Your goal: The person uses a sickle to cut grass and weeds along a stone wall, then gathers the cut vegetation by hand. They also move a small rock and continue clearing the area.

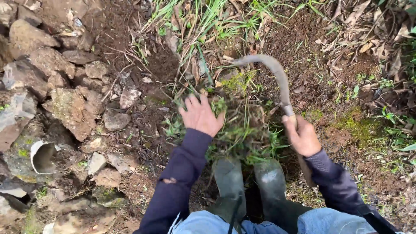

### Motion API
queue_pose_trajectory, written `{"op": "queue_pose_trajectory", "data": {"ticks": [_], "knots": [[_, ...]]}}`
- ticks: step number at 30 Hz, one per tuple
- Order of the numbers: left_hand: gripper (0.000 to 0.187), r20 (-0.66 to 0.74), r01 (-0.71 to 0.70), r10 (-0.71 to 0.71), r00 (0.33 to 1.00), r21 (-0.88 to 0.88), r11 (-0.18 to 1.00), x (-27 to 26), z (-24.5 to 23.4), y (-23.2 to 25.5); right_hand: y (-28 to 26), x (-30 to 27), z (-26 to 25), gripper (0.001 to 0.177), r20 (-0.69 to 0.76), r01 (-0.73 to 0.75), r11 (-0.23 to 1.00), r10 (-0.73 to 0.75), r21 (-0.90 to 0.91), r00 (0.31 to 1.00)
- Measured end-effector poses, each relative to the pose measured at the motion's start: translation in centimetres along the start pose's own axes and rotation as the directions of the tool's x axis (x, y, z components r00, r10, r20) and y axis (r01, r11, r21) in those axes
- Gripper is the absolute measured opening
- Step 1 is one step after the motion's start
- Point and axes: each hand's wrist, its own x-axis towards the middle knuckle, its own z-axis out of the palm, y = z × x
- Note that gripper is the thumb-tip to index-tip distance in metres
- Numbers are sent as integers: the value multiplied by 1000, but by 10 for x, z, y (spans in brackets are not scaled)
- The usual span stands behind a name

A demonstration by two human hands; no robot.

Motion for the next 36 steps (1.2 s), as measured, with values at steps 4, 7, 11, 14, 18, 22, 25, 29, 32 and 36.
{"op": "queue_pose_trajectory", "data": {"ticks": [4, 7, 11, 14, 18, 22, 25, 29, 32, 36], "knots": [[108, -123, 63, -63, 990, 0, 998, 26, -26, 10, -18, 16, -23, 52, -71, 34, 999, -33, 26, 997], [115, -38, 62, -71, 997, -198, 978, 22, -25, 7, -33, 37, -28, 48, -101, 81, 997, -79, 16, 992], [77, 148, 84, -68, 987, -106, 991, -16, 6, 11, -13, 11, -17, 55, -47, 25, 1000, -26, -16, 999], [63, 142, -47, 55, 988, -59, 997, -34, 16, 17, 21, -51, -15, 60, 50, -95, 995, 96, -10, 994], [65, 137, -267, 272, 953, -53, 962, -43, -12, 40, 66, -116, -29, 55, 110, -125, 991, 129, -42, 985], [83, 139, -348, 353, 925, -63, 935, -18, 20, 55, 34, -58, -60, 52, -67, -72, 997, 73, 12, 995], [97, 159, -280, 325, 932, -250, 927, -22, -12, 61, 28, 5, -66, 55, -145, 32, 999, -27, 37, 989], [116, -68, -269, 264, 962, -376, 887, -16, -17, 55, 27, 15, -43, 51, -51, 137, 990, -135, 30, 990], [110, 36, -223, 250, 967, -346, 911, -27, -19, 56, 37, -38, -32, 55, 46, 37, 999, -38, 18, 998], [90, 255, -212, 255, 933, -182, 960, -61, -24, 70, 47, -105, -50, 55, 89, -214, 972, 222, -95, 971]]}}
